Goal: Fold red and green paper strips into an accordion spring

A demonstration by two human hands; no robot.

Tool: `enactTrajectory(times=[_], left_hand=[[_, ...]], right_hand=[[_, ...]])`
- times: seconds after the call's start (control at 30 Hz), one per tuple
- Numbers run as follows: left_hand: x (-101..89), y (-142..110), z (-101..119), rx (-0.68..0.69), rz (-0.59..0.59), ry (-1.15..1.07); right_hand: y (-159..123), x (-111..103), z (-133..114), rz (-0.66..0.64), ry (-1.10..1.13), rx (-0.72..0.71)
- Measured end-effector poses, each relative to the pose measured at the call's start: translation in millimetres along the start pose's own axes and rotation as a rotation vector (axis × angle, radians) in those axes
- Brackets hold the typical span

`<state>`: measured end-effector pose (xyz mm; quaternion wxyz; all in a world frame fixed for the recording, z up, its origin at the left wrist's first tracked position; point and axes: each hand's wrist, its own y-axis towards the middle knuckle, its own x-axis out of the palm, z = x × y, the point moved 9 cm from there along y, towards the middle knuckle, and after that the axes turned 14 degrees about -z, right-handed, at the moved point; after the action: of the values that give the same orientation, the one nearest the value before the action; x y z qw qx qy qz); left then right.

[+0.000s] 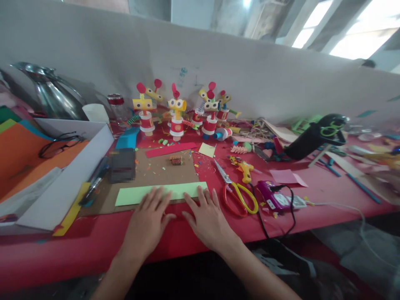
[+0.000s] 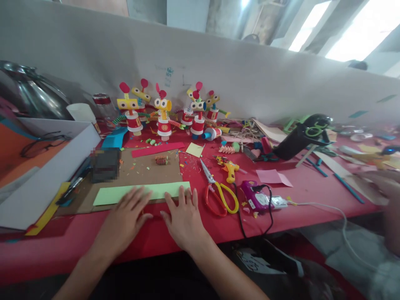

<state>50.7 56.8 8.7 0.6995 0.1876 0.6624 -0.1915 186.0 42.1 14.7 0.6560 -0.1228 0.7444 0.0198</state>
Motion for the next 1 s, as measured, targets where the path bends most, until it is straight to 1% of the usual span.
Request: enactTrajectory(times=[0.03, 0.07, 0.13, 0.2, 0.27, 0.37, 0.43, 0.5, 0.57, 0.63, 0.67, 0.73, 0.77, 0.8, 0.87, 0.93, 1.0], left_hand=[[0.5, 4.1, 8.7, 0.032, -0.016, -0.01], [0.5, 6.6, 11.9, 0.022, -0.023, -0.018], [0.9, 6.5, 7.7, -0.039, -0.025, -0.028], [3.0, -0.2, -5.5, -0.086, -0.018, -0.037], [6.6, -11.8, -25.1, -0.12, 0.007, -0.046], [11.5, -32.4, -58.9, -0.201, 0.064, -0.048], [10.6, -41.7, -71.2, -0.211, 0.083, -0.041], [1.6, -42.9, -74.5, -0.21, 0.078, -0.033], [-13.3, -32.7, -71.0, -0.219, 0.02, -0.015], [-25.2, -11.2, -63.9, -0.242, -0.124, 0.034], [-30.7, 2.3, -58.1, -0.23, -0.185, 0.051], [-40.1, 31.1, -42.5, -0.13, -0.239, 0.028], [-40.5, 44.2, -35.6, -0.07, -0.266, 0.008], [-38.2, 55.1, -34.0, -0.053, -0.294, -0.004], [-28.1, 69.6, -38.2, -0.048, -0.36, -0.049], [-19.5, 74.5, -45.1, -0.03, -0.404, -0.143], [-20.8, 73.1, -55.7, -0.059, -0.383, -0.281]], right_hand=[[1.6, 0.8, -3.8, -0.01, 0.007, -0.02], [3.2, 2.3, -7.6, -0.022, 0.013, -0.04], [5.4, 5.4, -13.5, -0.029, 0.02, -0.071], [5.7, 7.1, -15.1, -0.015, 0.024, -0.083], [4.6, 9.0, -12.3, -0.007, 0.033, -0.084], [0.9, 12.6, 2.7, -0.018, 0.056, -0.041], [-3.3, 13.3, 17.4, -0.011, 0.062, 0.016], [-7.7, 12.2, 28.8, 0.01, 0.058, 0.057], [-10.1, 11.3, 33.0, 0.018, 0.051, 0.069], [-9.9, 11.0, 33.1, 0.01, 0.042, 0.088], [-9.1, 11.0, 32.5, 0.003, 0.036, 0.103], [-7.6, 10.6, 30.7, -0.004, 0.031, 0.121], [-7.2, 10.1, 29.9, -0.001, 0.034, 0.118], [-7.3, 9.5, 29.4, 0.006, 0.044, 0.106], [-9.2, 7.7, 31.2, 0.035, 0.082, 0.071], [-12.9, 4.0, 35.2, 0.078, 0.148, 0.019], [-18.6, -7.7, 41.8, 0.186, 0.248, -0.02]])
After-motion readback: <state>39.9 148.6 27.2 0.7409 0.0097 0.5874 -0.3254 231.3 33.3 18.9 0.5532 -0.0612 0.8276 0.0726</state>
